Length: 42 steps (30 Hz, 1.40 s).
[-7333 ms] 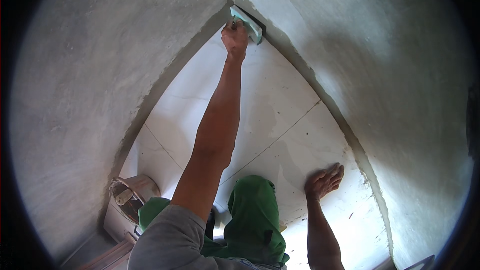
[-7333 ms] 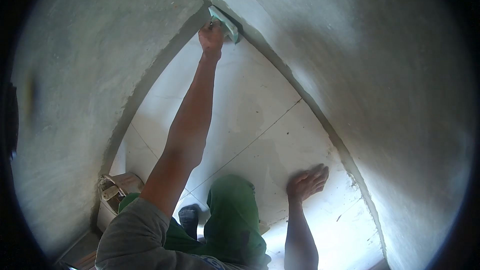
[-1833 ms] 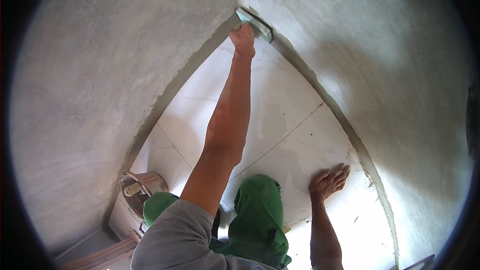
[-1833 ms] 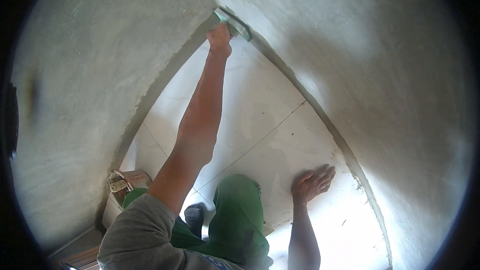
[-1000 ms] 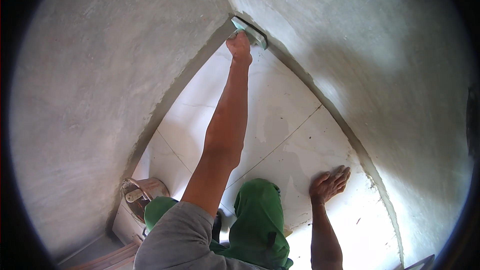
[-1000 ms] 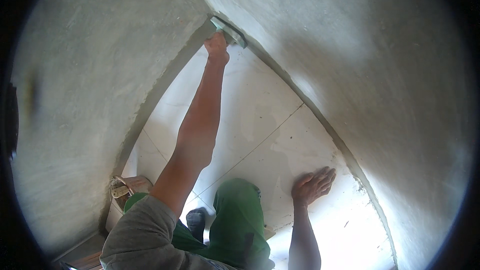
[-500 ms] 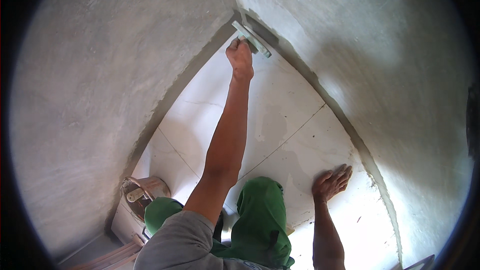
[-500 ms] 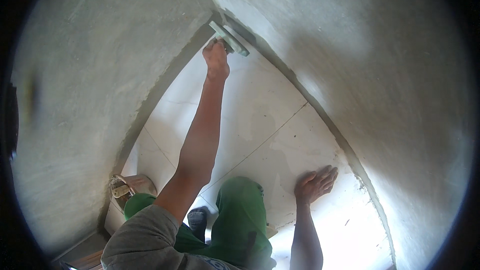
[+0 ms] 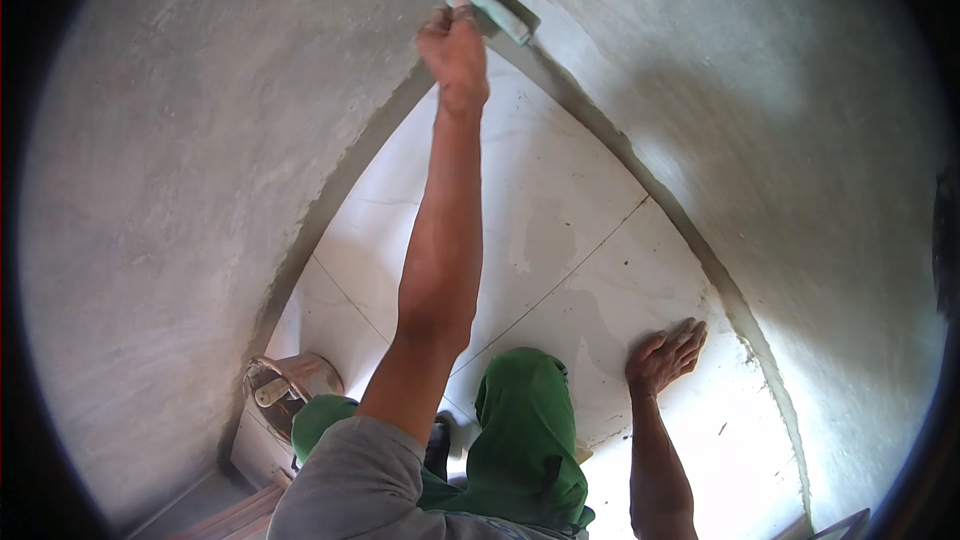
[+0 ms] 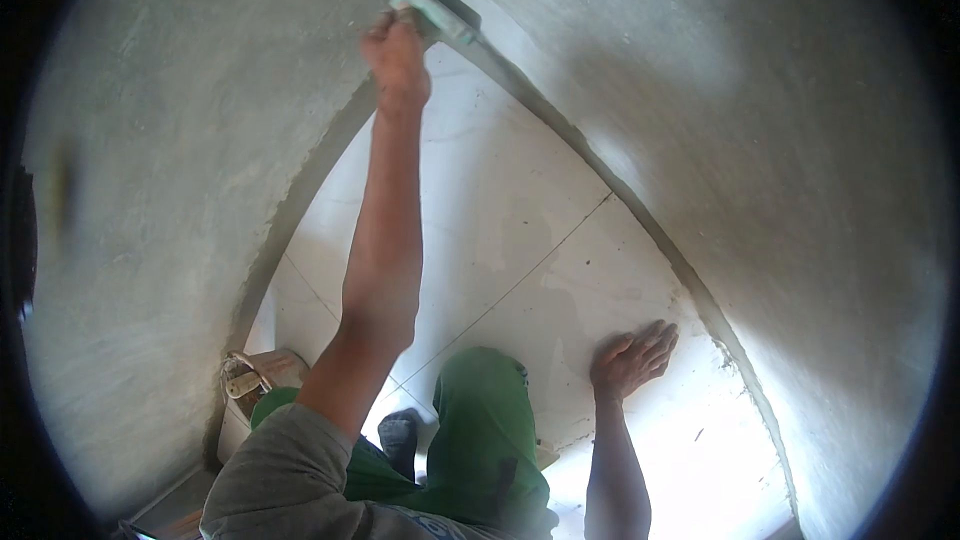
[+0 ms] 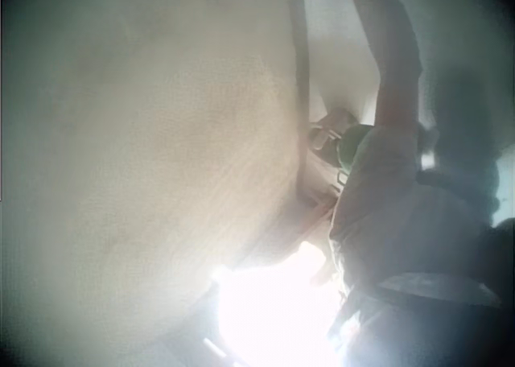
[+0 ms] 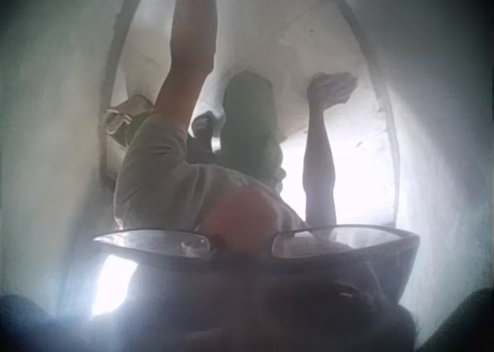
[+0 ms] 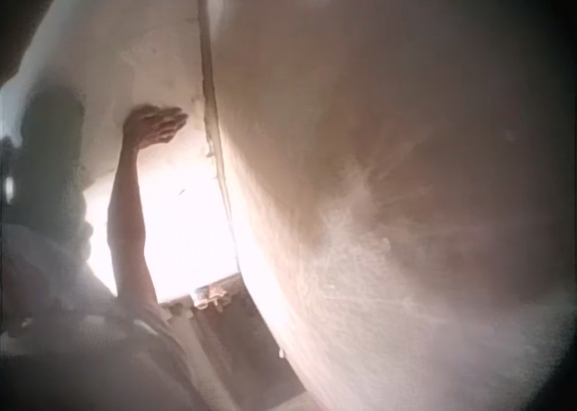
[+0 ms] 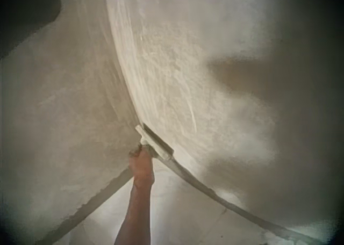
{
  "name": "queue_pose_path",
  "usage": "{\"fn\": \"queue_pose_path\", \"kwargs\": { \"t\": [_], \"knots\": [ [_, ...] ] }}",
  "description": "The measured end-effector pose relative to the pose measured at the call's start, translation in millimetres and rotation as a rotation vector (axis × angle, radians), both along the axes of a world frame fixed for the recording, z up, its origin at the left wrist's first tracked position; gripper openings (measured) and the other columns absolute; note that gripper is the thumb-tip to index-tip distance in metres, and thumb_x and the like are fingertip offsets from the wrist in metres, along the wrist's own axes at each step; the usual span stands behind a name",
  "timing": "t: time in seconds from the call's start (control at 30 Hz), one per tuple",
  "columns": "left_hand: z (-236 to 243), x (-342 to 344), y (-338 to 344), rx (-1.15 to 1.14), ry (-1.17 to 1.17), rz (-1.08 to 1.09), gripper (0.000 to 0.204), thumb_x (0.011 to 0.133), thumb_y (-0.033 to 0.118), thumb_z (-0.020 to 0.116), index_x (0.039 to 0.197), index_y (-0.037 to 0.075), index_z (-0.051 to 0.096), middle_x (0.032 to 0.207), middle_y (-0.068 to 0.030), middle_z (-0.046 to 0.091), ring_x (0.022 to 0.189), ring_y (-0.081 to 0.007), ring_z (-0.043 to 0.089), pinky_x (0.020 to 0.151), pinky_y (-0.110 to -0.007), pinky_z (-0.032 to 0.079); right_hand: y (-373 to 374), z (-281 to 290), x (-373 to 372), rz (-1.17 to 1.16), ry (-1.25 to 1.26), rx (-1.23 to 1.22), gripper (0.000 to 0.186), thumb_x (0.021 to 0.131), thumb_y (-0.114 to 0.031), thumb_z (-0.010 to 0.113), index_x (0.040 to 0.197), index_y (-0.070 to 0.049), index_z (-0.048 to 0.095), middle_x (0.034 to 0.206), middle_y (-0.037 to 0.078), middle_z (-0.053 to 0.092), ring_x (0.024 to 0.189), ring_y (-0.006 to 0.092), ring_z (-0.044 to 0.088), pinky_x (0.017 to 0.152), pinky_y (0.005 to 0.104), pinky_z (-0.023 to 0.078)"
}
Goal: The person applies a substance into the gaps between floor tiles using a spreader and a trowel, scooping material from a bucket and wiping the edges of the tiles.
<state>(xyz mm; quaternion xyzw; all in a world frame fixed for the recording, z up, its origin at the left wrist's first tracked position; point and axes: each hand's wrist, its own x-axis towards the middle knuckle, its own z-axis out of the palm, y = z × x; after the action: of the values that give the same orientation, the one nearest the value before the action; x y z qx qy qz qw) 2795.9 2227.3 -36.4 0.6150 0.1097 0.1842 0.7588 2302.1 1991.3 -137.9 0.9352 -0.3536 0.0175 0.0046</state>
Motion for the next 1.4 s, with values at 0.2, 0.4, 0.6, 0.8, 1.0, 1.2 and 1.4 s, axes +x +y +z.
{"fn": "queue_pose_path", "kwargs": {
  "t": [0.2, 0.4, 0.6, 0.8, 1.0, 1.2, 1.4],
  "knots": [
    [-46.8, -46.2, 45.8, 0.14, -0.009, 0.059, 0.024, 0.104, 0.009, 0.056, 0.117, -0.006, 0.07, 0.092, -0.0026, 0.068, 0.079, -0.0116, 0.058, 0.074, -0.028, 0.049, 8.2, 2.5, 4.9, 0.042, -0.041, 0.02, 0.065, 0.108, -0.037, 0.033, 0.163, -0.004, 0.026, 0.169, 0.021, 0.024, 0.156, 0.0388, 0.024, 0.122, 0.0578, 0.021],
    [-64.1, -31.6, 26.0, 0.391, -0.053, 0.027, 0.033, 0.098, 0.008, 0.057, 0.128, -0.003, 0.068, 0.091, -0.0095, 0.07, 0.08, -0.0156, 0.062, 0.076, -0.032, 0.052, 4.9, -1.4, 0.4, 0.019, -0.013, 0.009, 0.065, 0.107, -0.038, 0.034, 0.162, -0.004, 0.028, 0.169, 0.022, 0.025, 0.157, 0.038, 0.024, 0.122, 0.0582, 0.022],
    [-50.5, 21.4, 33.7, 0.466, 0.099, 0.001, 0.04, 0.096, 0.013, 0.054, 0.131, -0.001, 0.069, 0.092, -0.0189, 0.074, 0.081, -0.024, 0.067, 0.081, -0.038, 0.053, 5.3, 0.2, 1.9, 0.006, 0.004, 0.018, 0.067, 0.106, -0.039, 0.033, 0.162, -0.002, 0.028, 0.168, 0.022, 0.025, 0.156, 0.0389, 0.023, 0.122, 0.0584, 0.022],
    [-70.3, -25.2, 42.1, 0.19, -0.018, -0.398, 0.036, 0.101, 0.015, 0.057, 0.133, 0.002, 0.069, 0.092, -0.0084, 0.071, 0.079, -0.0128, 0.061, 0.073, -0.031, 0.05, 8.5, -1.1, 2.9, 0.036, -0.004, 0.02, 0.065, 0.107, -0.036, 0.034, 0.161, -0.002, 0.029, 0.167, 0.023, 0.026, 0.156, 0.0396, 0.024, 0.122, 0.0581, 0.022],
    [-61.2, -53.1, 23.3, 0.509, 0.158, -0.267, 0.035, 0.102, 0.009, 0.055, 0.134, 0.004, 0.069, 0.106, -0.013, 0.075, 0.088, -0.0155, 0.064, 0.085, -0.032, 0.052, 3.5, -0.8, 0.8, 0.025, -0.039, 0.002, 0.064, 0.107, -0.037, 0.034, 0.161, -0.003, 0.029, 0.168, 0.022, 0.026, 0.156, 0.0392, 0.024, 0.122, 0.058, 0.021],
    [-27.5, 21.2, 49.2, 0.292, -0.007, -0.185, 0.035, 0.098, 0.007, 0.056, 0.128, 0.001, 0.073, 0.081, -0.0003, 0.066, 0.074, -0.0108, 0.054, 0.067, -0.027, 0.047, 5.2, 2.5, 6.5, 0.003, 0.034, 0.023, 0.065, 0.107, -0.039, 0.033, 0.161, -0.002, 0.029, 0.169, 0.022, 0.024, 0.157, 0.0392, 0.021, 0.123, 0.0574, 0.021],
    [-111.9, -45.4, 43.9, -0.01, -0.258, -0.595, 0.055, 0.1, 0.031, 0.064, 0.146, 0.002, 0.056, 0.127, -0.01, 0.065, 0.109, -0.0175, 0.061, 0.094, -0.033, 0.05, 8.7, -4.4, 0.5, 0.024, 0.011, 0.031, 0.066, 0.107, -0.04, 0.033, 0.162, -0.003, 0.029, 0.168, 0.022, 0.025, 0.157, 0.0392, 0.022, 0.122, 0.0583, 0.021]
  ]
}}
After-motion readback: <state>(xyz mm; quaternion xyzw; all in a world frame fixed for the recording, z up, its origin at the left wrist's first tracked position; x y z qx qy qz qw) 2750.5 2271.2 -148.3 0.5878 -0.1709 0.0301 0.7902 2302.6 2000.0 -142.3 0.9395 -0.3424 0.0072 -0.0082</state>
